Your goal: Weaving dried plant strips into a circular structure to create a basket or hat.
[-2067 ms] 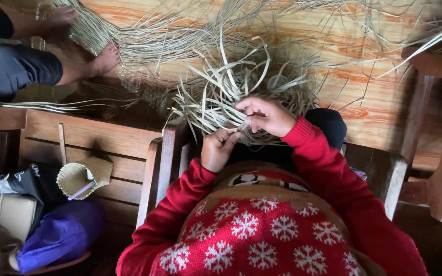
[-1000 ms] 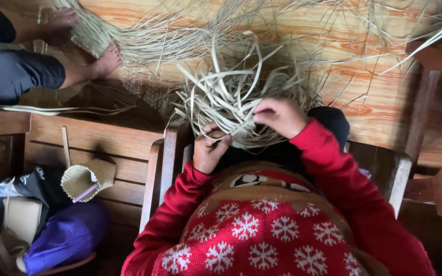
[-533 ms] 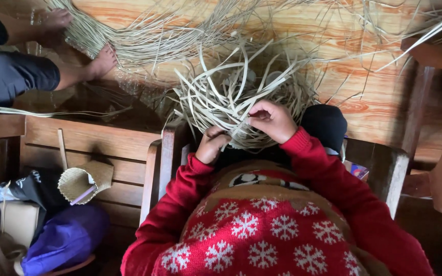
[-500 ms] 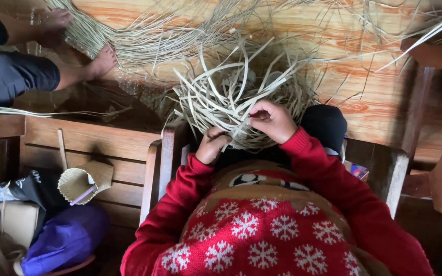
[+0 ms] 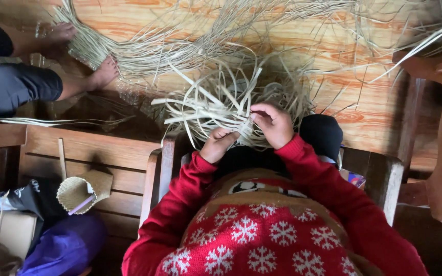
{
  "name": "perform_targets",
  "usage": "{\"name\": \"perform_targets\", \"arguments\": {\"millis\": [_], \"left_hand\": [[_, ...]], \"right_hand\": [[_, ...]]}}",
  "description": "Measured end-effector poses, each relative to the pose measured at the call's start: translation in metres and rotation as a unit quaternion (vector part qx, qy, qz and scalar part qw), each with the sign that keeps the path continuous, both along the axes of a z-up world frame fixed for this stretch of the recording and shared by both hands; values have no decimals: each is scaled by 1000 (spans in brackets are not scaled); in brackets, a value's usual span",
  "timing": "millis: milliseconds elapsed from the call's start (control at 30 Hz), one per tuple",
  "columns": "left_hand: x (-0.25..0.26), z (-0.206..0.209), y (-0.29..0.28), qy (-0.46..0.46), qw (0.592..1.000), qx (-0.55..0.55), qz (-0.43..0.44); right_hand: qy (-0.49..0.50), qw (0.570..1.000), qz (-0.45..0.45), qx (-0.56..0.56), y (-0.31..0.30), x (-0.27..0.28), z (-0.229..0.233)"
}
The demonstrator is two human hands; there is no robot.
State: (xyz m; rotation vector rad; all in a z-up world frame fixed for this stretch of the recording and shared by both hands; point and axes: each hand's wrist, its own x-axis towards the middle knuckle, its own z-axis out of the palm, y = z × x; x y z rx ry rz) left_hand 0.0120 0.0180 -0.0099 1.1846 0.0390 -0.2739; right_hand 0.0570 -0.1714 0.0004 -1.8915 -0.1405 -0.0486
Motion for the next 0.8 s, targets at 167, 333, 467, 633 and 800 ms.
{"name": "perform_targets", "arguments": {"millis": [167,333,467,633,800], "left_hand": [[2,-16,-1,-4,1000,-2,8],[0,-43,5,2,1000,2,-7],[4,-22,6,-23,999,34,1],[-1,-20,4,-77,994,74,16],[-7,-18,6,-85,992,95,26]], "right_hand": [[-23,999,11,42,-4,-7,-15],[-103,994,45,-3,-4,-4,1],[-235,968,43,-76,-4,-7,5],[-227,967,66,-97,7,-5,29],[-197,950,125,-208,7,4,28]]}}
